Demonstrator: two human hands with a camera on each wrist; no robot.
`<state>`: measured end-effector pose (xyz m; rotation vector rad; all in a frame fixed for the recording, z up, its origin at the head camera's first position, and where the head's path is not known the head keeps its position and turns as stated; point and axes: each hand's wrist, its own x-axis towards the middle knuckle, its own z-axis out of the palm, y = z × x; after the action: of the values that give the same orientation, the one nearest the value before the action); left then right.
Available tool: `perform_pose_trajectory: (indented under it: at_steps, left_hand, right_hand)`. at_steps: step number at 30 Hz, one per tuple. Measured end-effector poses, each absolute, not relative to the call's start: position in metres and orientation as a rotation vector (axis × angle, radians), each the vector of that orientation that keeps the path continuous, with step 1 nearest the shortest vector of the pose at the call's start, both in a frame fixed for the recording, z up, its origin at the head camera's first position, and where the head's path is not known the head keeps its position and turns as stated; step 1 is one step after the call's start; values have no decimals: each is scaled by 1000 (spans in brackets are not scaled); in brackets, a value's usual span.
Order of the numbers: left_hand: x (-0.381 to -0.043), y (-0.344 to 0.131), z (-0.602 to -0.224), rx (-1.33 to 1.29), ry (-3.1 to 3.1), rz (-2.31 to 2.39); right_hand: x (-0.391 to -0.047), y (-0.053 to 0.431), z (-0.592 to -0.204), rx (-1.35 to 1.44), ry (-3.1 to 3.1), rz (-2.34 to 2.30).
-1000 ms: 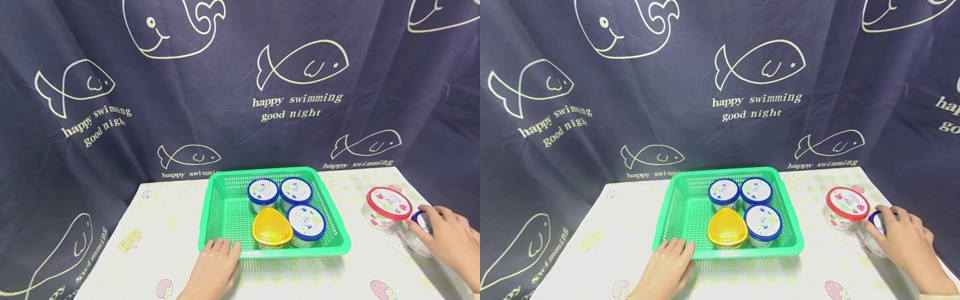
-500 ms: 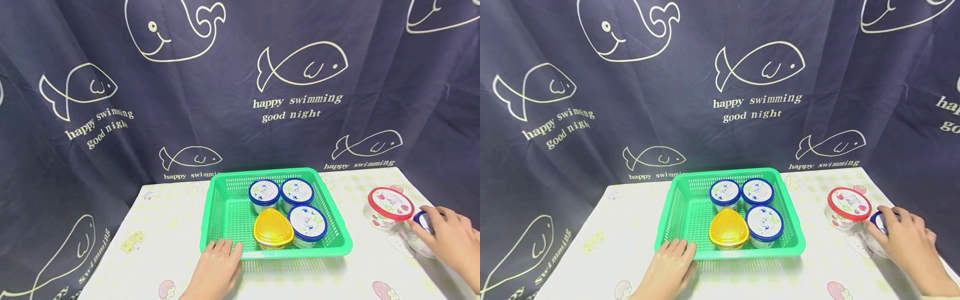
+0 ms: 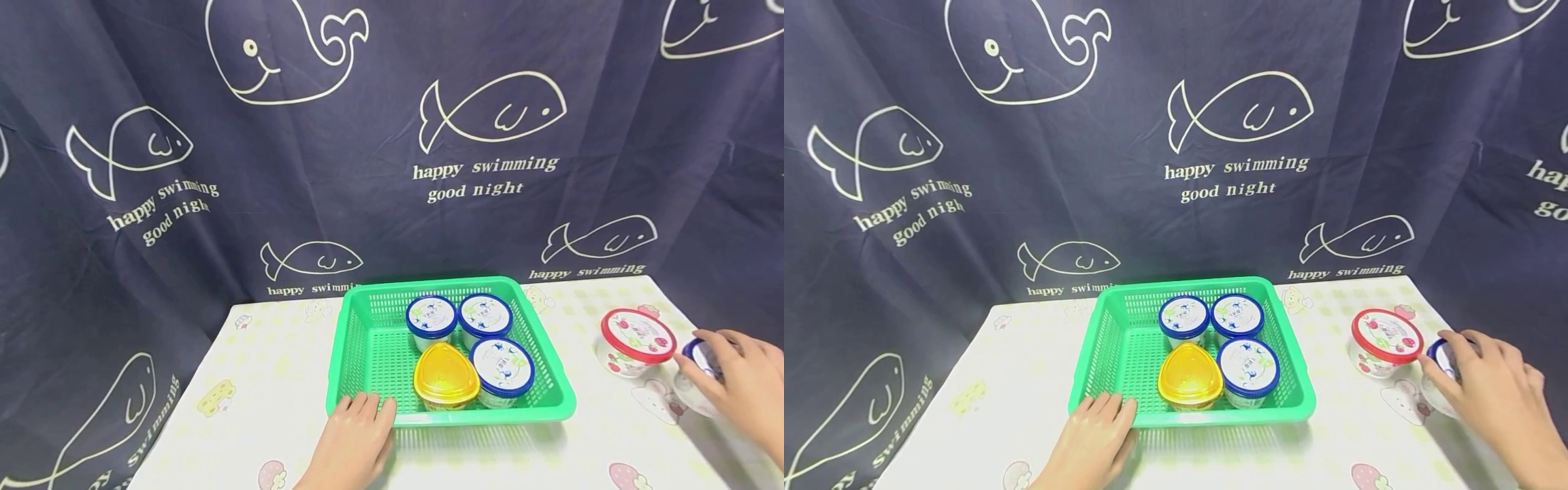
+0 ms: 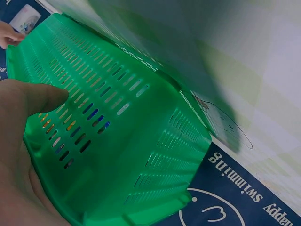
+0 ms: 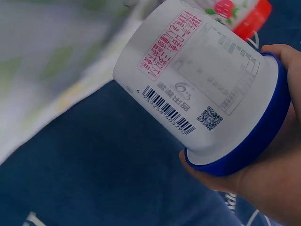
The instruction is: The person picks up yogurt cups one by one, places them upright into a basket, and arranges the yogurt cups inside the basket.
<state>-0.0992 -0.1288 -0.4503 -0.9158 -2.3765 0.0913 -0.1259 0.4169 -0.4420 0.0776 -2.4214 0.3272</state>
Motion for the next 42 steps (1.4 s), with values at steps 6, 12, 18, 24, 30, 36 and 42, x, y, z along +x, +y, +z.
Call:
perform_pose_trajectory:
  at_steps: [6, 12, 18, 24, 30, 36, 42]
  left_hand:
    - [-100, -130, -452, -918, -2369, 79]
    - [-100, -129, -453, -916, -2365, 61]
    - [-99, -129, -452, -911, -2370, 72]
    - [-100, -130, -452, -910, -2374, 78]
    - [-100, -129, -452, -911, -2375, 82]
    - [-100, -129, -452, -908, -2376, 89]
    - [-100, -129, -453, -909, -2370, 89]
  right_hand:
    - [-128, 407, -423, 151, -2303, 333]
    - [-130, 393, -407, 226, -2235, 363]
    - [-130, 376, -388, 276, -2178, 404]
    - [-126, 358, -371, 251, -2245, 380]
    - [-126, 341, -356, 236, -2330, 298]
    - [-128, 325, -343, 279, -2355, 285]
    - [-134, 308, -331, 392, -2303, 263]
